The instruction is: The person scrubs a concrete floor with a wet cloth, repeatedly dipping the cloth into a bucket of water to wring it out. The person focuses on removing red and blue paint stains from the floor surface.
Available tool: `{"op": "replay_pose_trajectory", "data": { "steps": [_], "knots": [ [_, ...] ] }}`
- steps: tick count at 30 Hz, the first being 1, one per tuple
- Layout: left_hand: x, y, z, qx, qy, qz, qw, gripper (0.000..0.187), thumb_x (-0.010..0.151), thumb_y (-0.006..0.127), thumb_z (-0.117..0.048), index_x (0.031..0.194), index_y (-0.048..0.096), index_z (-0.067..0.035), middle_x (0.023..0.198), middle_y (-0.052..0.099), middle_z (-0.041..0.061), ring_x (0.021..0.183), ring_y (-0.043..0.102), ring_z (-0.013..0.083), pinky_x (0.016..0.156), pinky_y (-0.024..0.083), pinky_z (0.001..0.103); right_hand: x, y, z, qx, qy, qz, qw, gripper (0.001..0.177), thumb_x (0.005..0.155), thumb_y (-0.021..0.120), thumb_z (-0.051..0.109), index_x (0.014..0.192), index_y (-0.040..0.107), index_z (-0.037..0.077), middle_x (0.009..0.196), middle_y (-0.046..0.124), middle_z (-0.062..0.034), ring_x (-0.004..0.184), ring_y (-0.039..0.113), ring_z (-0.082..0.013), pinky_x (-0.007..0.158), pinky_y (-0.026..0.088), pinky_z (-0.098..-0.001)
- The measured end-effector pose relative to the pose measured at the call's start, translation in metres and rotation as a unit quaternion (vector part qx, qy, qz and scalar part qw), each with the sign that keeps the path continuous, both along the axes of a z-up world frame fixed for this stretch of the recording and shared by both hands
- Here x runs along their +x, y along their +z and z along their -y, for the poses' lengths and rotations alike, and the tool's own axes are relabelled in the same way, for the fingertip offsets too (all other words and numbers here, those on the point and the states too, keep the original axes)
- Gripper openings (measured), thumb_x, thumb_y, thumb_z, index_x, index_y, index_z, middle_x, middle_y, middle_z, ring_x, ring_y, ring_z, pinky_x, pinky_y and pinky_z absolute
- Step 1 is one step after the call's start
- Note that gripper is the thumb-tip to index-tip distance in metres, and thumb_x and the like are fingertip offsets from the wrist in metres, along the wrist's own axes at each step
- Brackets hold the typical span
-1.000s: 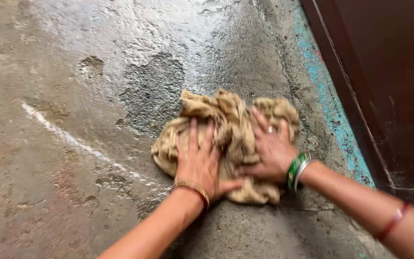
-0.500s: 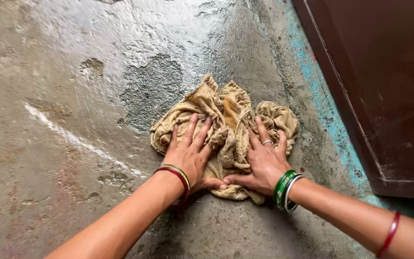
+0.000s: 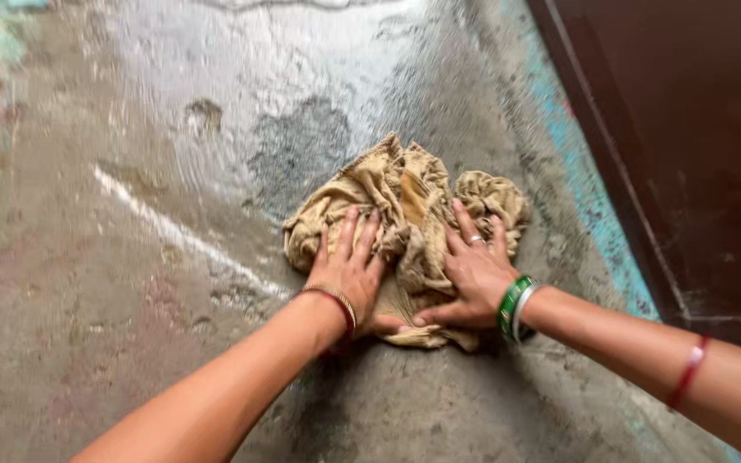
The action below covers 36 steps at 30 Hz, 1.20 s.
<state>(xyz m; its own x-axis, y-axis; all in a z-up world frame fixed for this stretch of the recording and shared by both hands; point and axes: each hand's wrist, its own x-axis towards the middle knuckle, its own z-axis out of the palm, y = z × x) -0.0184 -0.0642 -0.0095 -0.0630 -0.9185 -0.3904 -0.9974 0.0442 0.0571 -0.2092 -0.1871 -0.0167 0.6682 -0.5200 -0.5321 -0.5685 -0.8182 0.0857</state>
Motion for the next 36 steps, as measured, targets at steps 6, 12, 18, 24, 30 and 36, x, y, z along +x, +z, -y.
{"op": "replay_pose_trajectory", "data": {
  "steps": [6, 12, 18, 24, 30, 36],
  "knots": [
    [0.031, -0.007, 0.029, -0.047, 0.045, -0.019, 0.998, 0.133, 0.057, 0.061, -0.096, 0.156, 0.034, -0.011, 0.17, -0.013, 0.015, 0.153, -0.018, 0.0428, 0.117, 0.005, 0.065, 0.034, -0.025, 0.045, -0.061, 0.05, 0.096, 0.992, 0.141, 0.052, 0.064, 0.1, 0.143, 0.05, -0.007, 0.16, 0.017, -0.0346, 0.153, -0.023, -0.0473, 0.106, -0.007, -0.0825],
    [0.128, -0.014, 0.051, -0.06, 0.159, 0.034, 0.985, 0.139, 0.052, 0.052, -0.102, 0.161, 0.025, -0.02, 0.168, -0.013, 0.005, 0.152, -0.019, 0.0357, 0.118, -0.003, 0.068, 0.168, -0.005, 0.079, -0.036, -0.125, 0.016, 0.991, 0.141, 0.054, 0.058, 0.101, 0.158, 0.031, 0.01, 0.17, -0.017, -0.0147, 0.152, -0.031, -0.0363, 0.11, -0.013, -0.0781],
    [0.143, 0.015, -0.06, 0.057, 0.285, 0.074, 0.954, 0.133, 0.058, 0.052, -0.102, 0.159, 0.031, -0.018, 0.171, -0.017, 0.012, 0.152, -0.026, 0.0429, 0.114, -0.008, 0.074, 0.206, 0.023, -0.021, -0.012, 0.044, 0.05, 0.998, 0.129, 0.062, 0.051, 0.094, 0.162, 0.013, 0.021, 0.164, -0.025, -0.0097, 0.147, -0.031, -0.0318, 0.111, -0.018, -0.0733],
    [0.057, 0.033, -0.132, 0.053, 0.233, 0.042, 0.97, 0.134, 0.058, 0.054, -0.099, 0.153, 0.037, -0.006, 0.167, -0.016, 0.024, 0.147, -0.025, 0.0514, 0.109, -0.005, 0.078, 0.112, 0.033, -0.113, 0.008, 0.174, 0.085, 0.981, 0.094, 0.081, 0.05, 0.087, 0.125, 0.061, 0.004, 0.17, 0.012, -0.02, 0.157, -0.018, -0.0376, 0.117, -0.013, -0.0681],
    [0.11, 0.013, -0.098, 0.047, 0.2, 0.046, 0.978, 0.148, 0.055, 0.051, -0.106, 0.153, 0.037, 0.003, 0.169, -0.01, 0.024, 0.15, -0.024, 0.0491, 0.112, -0.005, 0.077, 0.163, 0.0, -0.068, 0.004, 0.197, 0.182, 0.963, 0.1, 0.074, 0.06, 0.084, 0.141, 0.05, 0.01, 0.167, 0.015, -0.019, 0.154, -0.012, -0.0389, 0.111, -0.013, -0.0695],
    [0.269, -0.031, -0.032, -0.084, 0.282, 0.063, 0.954, 0.154, 0.043, 0.05, -0.106, 0.156, 0.022, -0.005, 0.166, -0.014, 0.012, 0.147, -0.022, 0.0413, 0.105, -0.006, 0.078, 0.331, -0.016, 0.007, -0.036, 0.083, 0.183, 0.979, 0.122, 0.065, 0.052, 0.097, 0.159, 0.027, 0.024, 0.171, 0.005, -0.0137, 0.155, -0.012, -0.0399, 0.107, -0.016, -0.0772]
  ]
}}
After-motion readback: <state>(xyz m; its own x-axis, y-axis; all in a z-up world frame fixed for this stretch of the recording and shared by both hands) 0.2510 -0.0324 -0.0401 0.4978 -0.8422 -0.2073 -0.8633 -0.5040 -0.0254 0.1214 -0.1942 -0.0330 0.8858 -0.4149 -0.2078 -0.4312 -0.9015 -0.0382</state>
